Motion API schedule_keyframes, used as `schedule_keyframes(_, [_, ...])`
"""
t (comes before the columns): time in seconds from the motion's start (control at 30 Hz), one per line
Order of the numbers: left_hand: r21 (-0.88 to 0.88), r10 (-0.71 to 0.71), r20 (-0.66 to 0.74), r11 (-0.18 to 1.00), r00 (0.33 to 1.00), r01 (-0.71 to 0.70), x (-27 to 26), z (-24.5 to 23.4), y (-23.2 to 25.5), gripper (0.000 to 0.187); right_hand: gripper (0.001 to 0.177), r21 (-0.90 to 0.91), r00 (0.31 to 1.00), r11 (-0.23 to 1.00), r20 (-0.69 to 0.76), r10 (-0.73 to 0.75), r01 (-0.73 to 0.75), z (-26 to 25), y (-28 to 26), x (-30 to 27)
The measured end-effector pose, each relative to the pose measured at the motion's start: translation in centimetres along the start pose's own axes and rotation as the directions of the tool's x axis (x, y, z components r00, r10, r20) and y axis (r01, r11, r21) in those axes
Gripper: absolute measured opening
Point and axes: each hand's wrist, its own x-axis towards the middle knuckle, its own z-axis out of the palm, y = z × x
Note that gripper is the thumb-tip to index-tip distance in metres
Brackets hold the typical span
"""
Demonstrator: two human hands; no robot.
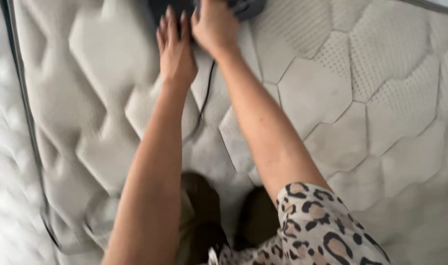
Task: Cleaning a mattress using a specialized handheld vacuum cleaner.
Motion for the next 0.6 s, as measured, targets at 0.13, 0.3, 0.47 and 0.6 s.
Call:
schedule_keyframes(0.13, [0.034,-0.031,0.115,0.999,0.993,0.027,0.7,-2.3,-0.1,0.088,0.036,-0.066,0.952,0.982,-0.242,-0.188,0.177,3.2,1.2,0.8])
schedule_keyframes(0.3, [0.187,0.025,-0.010,0.982,1.000,-0.023,-0.5,1.3,-0.7,0.085,0.028,-0.077,0.999,0.997,-0.028,0.021,-0.023,3.3,1.4,-1.1])
schedule_keyframes(0.47, [0.132,0.125,0.046,0.983,0.991,-0.130,-7.6,-2.7,1.3,0.087,0.057,0.175,0.985,0.984,-0.162,0.064,-0.035,-2.0,-1.1,-11.1])
schedule_keyframes(0.6, [0.153,0.337,-0.071,0.934,0.939,-0.324,-16.7,0.4,2.1,0.078,0.073,0.308,0.977,0.950,-0.187,0.104,-0.042,-3.2,1.4,-23.2])
